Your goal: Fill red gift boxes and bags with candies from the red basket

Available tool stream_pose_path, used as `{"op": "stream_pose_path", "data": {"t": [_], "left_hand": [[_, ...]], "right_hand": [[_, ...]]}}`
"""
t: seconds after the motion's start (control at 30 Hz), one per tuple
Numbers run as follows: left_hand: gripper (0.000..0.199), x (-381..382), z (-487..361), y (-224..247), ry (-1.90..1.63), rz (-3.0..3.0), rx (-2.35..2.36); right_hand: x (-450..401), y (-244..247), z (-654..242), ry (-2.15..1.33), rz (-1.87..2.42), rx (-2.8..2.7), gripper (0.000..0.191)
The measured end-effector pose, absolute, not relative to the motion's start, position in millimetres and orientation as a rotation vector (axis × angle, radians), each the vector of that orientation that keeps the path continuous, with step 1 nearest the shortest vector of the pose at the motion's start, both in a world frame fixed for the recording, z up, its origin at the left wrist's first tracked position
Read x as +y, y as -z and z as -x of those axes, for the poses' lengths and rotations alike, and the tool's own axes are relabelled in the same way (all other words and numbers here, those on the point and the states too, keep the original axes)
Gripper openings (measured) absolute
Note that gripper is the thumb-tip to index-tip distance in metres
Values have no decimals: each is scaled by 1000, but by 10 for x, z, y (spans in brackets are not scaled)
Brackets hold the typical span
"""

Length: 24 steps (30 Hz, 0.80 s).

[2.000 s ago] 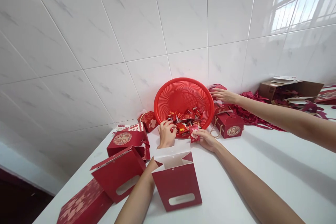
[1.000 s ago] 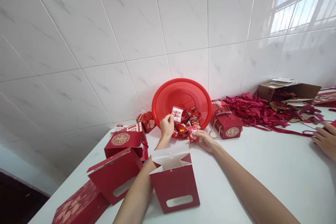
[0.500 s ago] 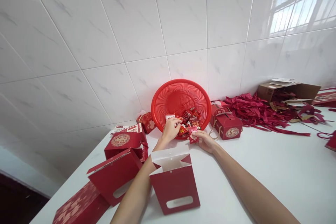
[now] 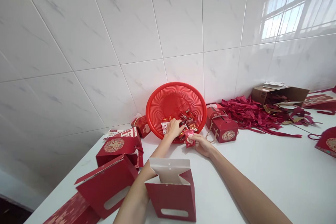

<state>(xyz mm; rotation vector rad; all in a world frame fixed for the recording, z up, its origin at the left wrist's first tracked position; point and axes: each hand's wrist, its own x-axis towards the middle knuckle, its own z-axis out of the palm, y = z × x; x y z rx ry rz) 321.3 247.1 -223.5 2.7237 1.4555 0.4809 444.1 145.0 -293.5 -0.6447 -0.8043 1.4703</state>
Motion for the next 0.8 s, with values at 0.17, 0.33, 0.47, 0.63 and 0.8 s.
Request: {"op": "stream_pose_path", "data": {"t": [0.17,0.33,0.47,0.63,0.8], "left_hand": [[34,2426,-3280,2211,-510,-2686,1553],[23,2456,-3276,2245,-633,-2660,1554],[33,2456,-3167,2263,-816,-2645,1483],[34,2301,-2913,2394,-1288,-2596,848],[29,2148,-2691,2631,-1244,-2722,430]], "right_hand": [[1443,2934,-4455,-1474,641,-840,32],[1424,2899,-4452,-1466,638,-863,35],[1420,2900,-4449,-1467,668,-804,32],[1428,2911,-4445,-1482,694,-804,27],[1449,2907,-4431,-1521,700,-739,25]]}}
